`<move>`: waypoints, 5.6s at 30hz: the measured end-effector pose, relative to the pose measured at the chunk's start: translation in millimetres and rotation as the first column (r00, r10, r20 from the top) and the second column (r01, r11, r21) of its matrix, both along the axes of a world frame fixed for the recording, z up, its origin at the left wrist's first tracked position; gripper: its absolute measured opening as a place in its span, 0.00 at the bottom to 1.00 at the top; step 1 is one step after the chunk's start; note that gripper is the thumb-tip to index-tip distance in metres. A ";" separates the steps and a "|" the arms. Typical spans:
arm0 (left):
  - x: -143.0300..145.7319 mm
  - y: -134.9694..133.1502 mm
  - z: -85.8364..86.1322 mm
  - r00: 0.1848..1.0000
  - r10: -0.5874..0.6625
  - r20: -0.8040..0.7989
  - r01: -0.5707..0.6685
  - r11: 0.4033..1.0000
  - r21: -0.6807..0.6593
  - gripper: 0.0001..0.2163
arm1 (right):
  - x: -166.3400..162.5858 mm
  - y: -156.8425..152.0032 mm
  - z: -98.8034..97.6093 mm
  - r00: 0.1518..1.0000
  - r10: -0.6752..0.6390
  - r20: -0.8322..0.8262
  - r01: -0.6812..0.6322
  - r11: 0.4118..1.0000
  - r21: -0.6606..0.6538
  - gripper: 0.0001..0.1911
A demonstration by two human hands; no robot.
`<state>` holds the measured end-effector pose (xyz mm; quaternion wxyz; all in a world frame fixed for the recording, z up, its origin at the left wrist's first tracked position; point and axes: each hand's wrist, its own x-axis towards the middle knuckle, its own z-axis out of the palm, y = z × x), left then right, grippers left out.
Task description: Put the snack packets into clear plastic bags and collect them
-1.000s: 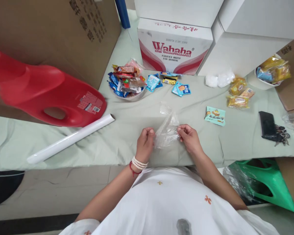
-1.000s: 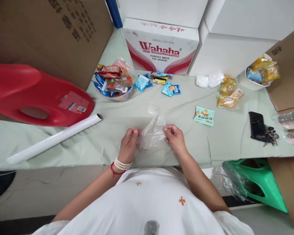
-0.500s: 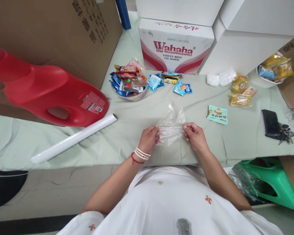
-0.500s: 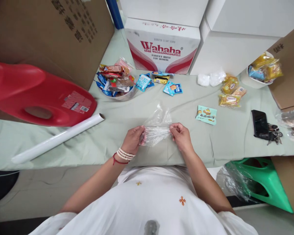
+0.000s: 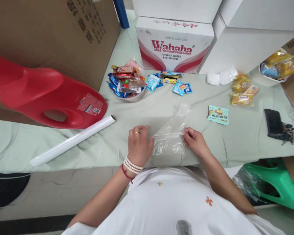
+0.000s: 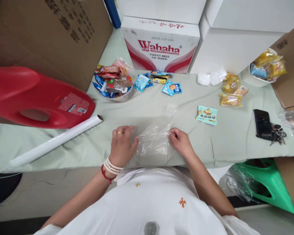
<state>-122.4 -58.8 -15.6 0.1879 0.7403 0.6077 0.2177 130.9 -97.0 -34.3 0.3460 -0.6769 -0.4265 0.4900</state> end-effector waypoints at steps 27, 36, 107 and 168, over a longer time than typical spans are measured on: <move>61.8 48.1 -23.8 0.955 -0.033 -0.294 0.031 0.999 -0.014 0.27 | 35.7 -11.0 5.0 0.924 0.227 0.308 -0.240 0.971 0.005 0.12; 61.4 57.5 -45.7 0.729 -0.620 -0.291 0.673 0.726 0.142 0.25 | 43.7 -14.8 8.2 0.923 0.183 0.340 -0.194 0.981 -0.001 0.12; 54.6 48.8 -11.7 0.085 0.526 0.846 0.188 0.826 -0.532 0.20 | 31.2 63.1 43.1 0.985 -0.099 -0.142 0.128 0.969 0.210 0.19; -27.6 21.1 -34.0 0.856 -0.515 -0.046 0.515 0.857 -0.009 0.24 | 67.4 -8.6 17.9 0.454 0.463 0.761 -0.754 0.655 0.051 0.18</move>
